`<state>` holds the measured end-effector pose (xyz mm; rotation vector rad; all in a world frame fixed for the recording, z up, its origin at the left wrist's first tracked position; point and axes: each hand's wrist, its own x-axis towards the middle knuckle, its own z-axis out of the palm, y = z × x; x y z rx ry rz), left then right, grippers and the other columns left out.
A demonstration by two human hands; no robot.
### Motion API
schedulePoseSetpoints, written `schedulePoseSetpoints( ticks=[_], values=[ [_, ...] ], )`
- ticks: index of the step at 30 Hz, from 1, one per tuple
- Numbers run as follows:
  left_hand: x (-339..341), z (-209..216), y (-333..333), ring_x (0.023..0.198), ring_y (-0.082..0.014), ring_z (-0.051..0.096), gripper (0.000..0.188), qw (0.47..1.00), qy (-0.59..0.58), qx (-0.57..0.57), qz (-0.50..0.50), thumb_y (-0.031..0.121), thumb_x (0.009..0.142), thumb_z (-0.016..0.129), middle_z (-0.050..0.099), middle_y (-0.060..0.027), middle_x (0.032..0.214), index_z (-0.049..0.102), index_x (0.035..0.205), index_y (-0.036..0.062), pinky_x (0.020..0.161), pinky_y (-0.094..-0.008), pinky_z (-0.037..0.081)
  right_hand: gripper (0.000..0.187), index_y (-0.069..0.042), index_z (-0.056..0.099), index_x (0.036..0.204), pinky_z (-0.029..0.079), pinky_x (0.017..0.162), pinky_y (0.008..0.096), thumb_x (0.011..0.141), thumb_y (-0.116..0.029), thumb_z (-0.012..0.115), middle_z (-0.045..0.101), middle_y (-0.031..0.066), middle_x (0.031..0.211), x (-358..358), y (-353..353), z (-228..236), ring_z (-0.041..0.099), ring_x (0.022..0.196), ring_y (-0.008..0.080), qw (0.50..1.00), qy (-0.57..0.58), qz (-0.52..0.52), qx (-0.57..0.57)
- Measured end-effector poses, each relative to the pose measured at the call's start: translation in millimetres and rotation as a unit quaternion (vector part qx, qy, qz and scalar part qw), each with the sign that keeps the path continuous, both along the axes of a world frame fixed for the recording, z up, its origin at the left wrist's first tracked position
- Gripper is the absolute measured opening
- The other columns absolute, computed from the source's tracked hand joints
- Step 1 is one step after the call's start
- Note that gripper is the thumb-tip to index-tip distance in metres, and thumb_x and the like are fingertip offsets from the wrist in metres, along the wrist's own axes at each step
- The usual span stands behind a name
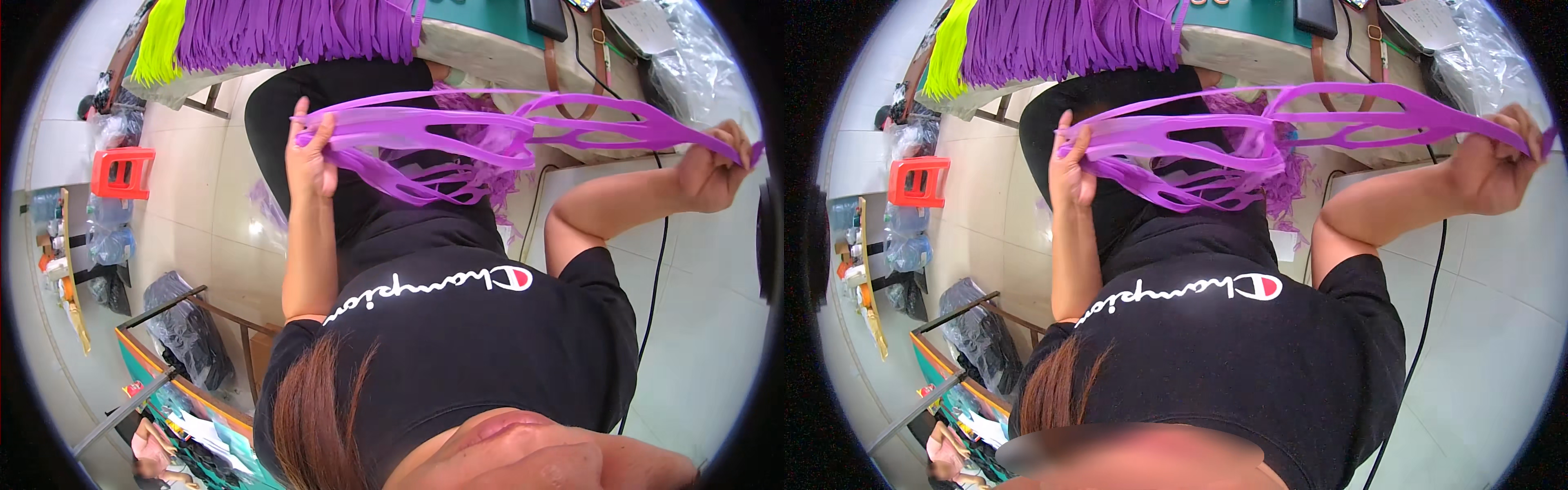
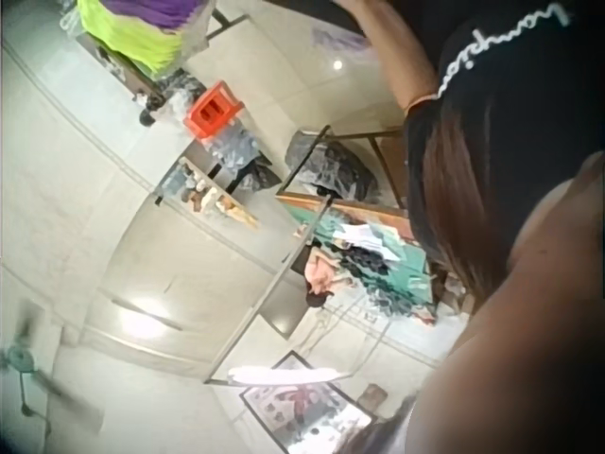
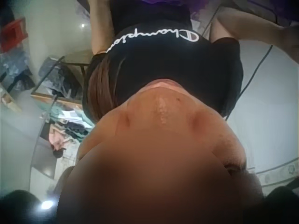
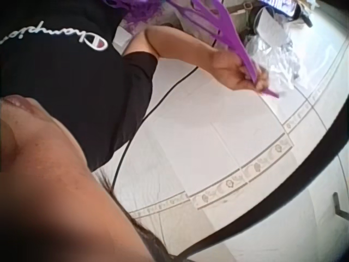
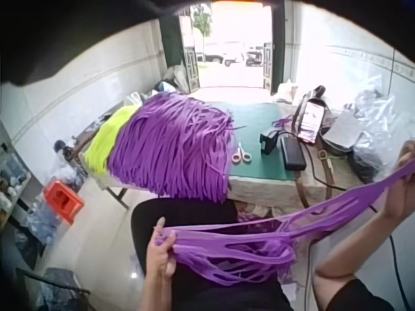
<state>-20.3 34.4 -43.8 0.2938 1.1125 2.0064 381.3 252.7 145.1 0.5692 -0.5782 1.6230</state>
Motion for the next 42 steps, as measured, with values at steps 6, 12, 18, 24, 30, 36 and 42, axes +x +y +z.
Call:
schedulePoseSetpoints(
  ticks=[6,12,18,24,30,36,42],
  values=[
    [-46.3,-13.2,-24.4,0.099,-0.0193,0.057,0.057,0.994,0.028,-0.006,0.104,0.006,0.086,0.065,0.057,-0.0079,0.11,0.038,0.136,0.0059,0.088,-0.0353,0.048,0.012,-0.004,0.047,0.069,0.032,0.053,0.0274,0.079,-0.004,0.053,0.051,0.0049,0.07,38.3,25.0,24.0,0.04,0.065,0.0149,0.993,0.005,-0.115,-0.019],
    [-12.1,18.2,-15.3,0.103,-0.0215,0.057,0.071,0.995,-0.033,0.044,-0.088,0.006,0.087,0.063,0.056,-0.0115,0.113,0.022,0.144,0.012,0.09,-0.0365,0.047,0.005,-0.005,0.05,0.083,0.029,0.055,0.0278,0.083,-0.009,0.053,0.046,0.0028,0.072,-22.8,-3.7,2.4,0.036,0.067,0.0132,0.986,-0.152,-0.03,0.06],
    [66.8,70.8,-12.0,0.11,-0.0243,0.056,0.092,0.974,-0.034,0.044,-0.221,0.001,0.076,0.072,0.057,-0.0183,0.119,0.014,0.146,0.0092,0.095,-0.0364,0.044,0.031,-0.015,0.038,0.08,0.026,0.048,0.0223,0.084,-0.022,0.068,0.037,-0.0032,0.066,-155.2,-93.4,-82.0,0.033,0.055,0.0064,0.878,-0.421,0.225,0.03],
    [78.0,81.8,-14.2,0.107,-0.0234,0.058,0.084,0.969,0.014,0.043,-0.244,-0.001,0.08,0.068,0.058,-0.0174,0.117,0.018,0.146,0.01,0.095,-0.0367,0.045,0.048,-0.015,0.031,0.079,0.025,0.052,0.0204,0.07,0.005,0.074,0.038,-0.0034,0.067,-181.4,-101.3,-123.4,0.03,0.059,0.0049,0.844,-0.517,-0.033,0.136],
    [68.7,65.8,-14.3,0.105,-0.0191,0.058,0.049,0.955,-0.016,0.057,-0.289,0.008,0.098,0.042,0.058,-0.015,0.114,0.026,0.143,0.0103,0.091,-0.0318,0.046,0.039,-0.013,0.034,0.083,0.034,0.05,0.0159,0.079,-0.005,0.072,0.053,0.0011,0.084,-193.5,-106.4,-143.3,0.045,0.066,0.003,0.803,-0.577,-0.023,0.147],
    [52.7,46.5,-9.6,0.099,-0.0141,0.057,0.035,0.958,0.139,0.004,-0.25,0.014,0.101,0.036,0.059,-0.011,0.109,0.041,0.135,0.0067,0.089,-0.0263,0.045,0.034,-0.013,0.036,0.083,0.029,0.043,0.0171,0.082,-0.004,0.069,0.058,0.0029,0.087,-187.7,-108.8,-146.8,0.041,0.056,0.0022,0.77,-0.619,0.138,0.067],
    [47.2,-0.5,-4.5,0.105,-0.0215,0.058,0.069,0.888,-0.222,0.104,-0.39,0.057,0.085,0.057,0.059,-0.0139,0.116,0.05,0.123,-0.0013,0.096,-0.034,0.042,0.024,-0.01,0.041,0.08,0.021,0.04,0.0182,0.088,-0.005,0.063,0.053,0.0001,0.077,-191.9,-105.7,-124.3,0.034,0.049,0.0008,0.838,-0.538,0.078,-0.05]
  ],
)
